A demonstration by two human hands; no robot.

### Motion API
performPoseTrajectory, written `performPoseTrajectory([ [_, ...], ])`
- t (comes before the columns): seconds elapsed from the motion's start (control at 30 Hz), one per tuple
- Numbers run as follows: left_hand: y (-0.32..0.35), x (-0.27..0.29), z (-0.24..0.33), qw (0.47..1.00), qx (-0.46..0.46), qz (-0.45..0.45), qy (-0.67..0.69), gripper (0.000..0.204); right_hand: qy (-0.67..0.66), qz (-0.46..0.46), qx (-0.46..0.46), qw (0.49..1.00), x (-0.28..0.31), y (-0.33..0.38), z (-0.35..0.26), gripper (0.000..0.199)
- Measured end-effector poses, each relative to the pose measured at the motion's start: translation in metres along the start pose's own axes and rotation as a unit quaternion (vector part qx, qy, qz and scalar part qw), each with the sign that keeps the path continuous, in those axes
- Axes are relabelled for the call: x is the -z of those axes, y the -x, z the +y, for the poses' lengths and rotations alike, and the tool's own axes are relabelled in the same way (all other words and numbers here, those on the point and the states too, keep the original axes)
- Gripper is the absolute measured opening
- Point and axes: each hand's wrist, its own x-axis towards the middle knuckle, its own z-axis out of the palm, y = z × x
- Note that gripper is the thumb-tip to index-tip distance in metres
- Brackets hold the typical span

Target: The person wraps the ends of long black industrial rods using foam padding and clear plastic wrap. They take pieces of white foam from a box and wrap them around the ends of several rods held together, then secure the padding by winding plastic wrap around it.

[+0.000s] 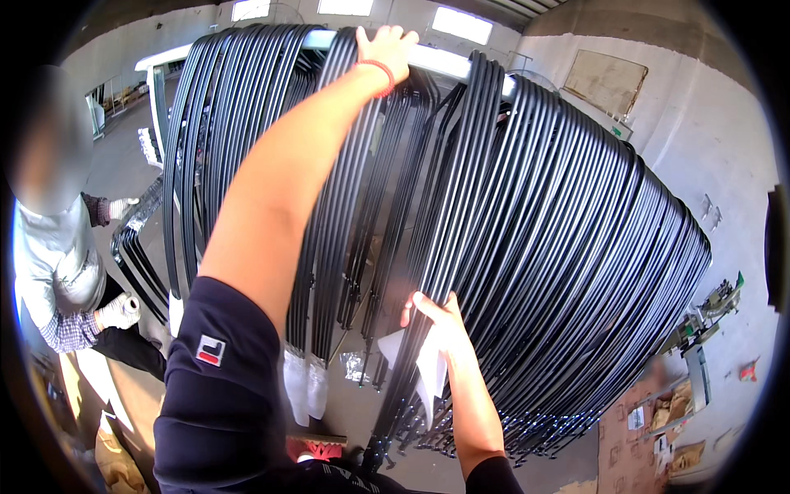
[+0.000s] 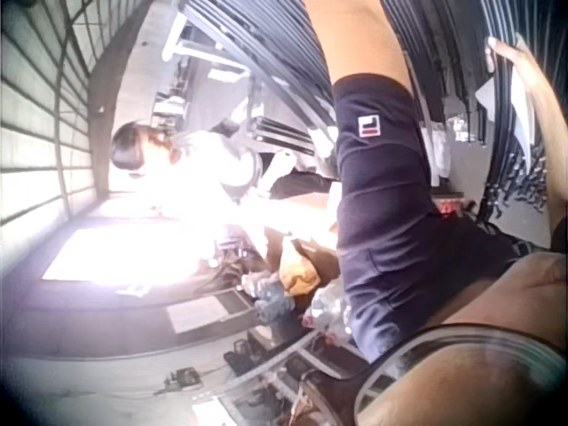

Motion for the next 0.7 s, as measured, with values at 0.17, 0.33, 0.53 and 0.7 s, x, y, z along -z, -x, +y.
performPoseTrajectory([
  [0.17,0.003,0.001,-0.063,1.000,-0.008,0.006,-0.018,0.048,0.006,-0.075,0.043,0.996,-0.013,-0.013,0.001,0.014],
  [0.33,0.015,0.025,-0.069,0.998,-0.019,-0.066,0.000,0.038,-0.010,0.013,-0.023,1.000,-0.044,-0.013,-0.002,0.019],
  [0.53,0.068,0.020,-0.092,0.996,-0.079,-0.039,0.031,0.069,0.005,0.021,-0.056,0.998,-0.056,-0.024,0.001,0.108],
  [0.7,0.337,0.032,-0.009,0.832,-0.007,-0.243,0.498,0.042,0.073,-0.081,-0.019,0.994,-0.028,-0.032,0.020,0.033],
])
